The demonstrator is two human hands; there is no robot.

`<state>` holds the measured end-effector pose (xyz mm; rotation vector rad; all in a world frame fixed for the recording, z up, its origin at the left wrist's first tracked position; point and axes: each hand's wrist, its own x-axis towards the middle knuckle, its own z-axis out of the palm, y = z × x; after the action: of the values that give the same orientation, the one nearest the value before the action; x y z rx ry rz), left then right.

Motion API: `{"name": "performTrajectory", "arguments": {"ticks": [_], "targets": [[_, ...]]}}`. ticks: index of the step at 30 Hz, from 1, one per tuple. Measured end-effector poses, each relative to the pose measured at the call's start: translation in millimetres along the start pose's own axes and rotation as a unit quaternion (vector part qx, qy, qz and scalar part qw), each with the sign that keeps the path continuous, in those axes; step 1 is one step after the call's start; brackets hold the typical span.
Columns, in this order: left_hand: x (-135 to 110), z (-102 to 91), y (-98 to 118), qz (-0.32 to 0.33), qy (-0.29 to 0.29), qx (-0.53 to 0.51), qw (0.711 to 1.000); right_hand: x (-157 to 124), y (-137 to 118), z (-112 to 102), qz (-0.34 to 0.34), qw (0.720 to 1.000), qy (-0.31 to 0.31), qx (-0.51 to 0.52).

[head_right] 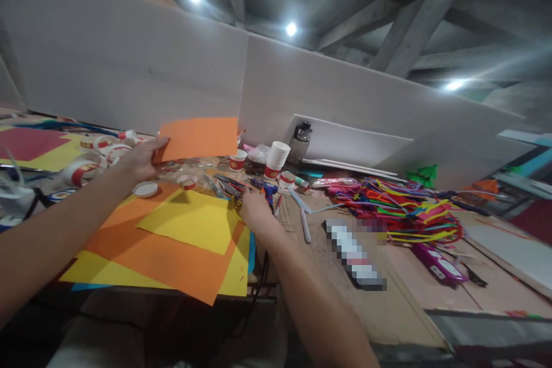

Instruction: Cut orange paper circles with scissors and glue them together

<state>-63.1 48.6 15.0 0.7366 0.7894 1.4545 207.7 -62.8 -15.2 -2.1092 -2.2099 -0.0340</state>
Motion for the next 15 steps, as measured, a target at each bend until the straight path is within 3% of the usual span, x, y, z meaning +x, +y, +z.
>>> {"name": "performTrajectory", "arguments": {"ticks": [4,8,11,15], "targets": [[6.6,4.5,-2.4,0.014,0.087,-0.043,0.995,-4.6,5.0,-7.2,0.025,0.999,0.023,-0.005],[6.9,18.6,-3.2,0.016,0.117,-0.087,0.989,-5.8,14.7,-11.4,0.018,0.999,0.048,0.011],[3.8,30.3,-1.9,0.004,0.112,-0.147,0.983,-6.4,17.8,-14.7,0.002,0.998,0.055,0.026],[-1.8,39.5,-0.4,0.023,0.062,-0.216,0.974,-11.9,14.4,-18.6,0.021,0.996,0.04,0.074]]}}
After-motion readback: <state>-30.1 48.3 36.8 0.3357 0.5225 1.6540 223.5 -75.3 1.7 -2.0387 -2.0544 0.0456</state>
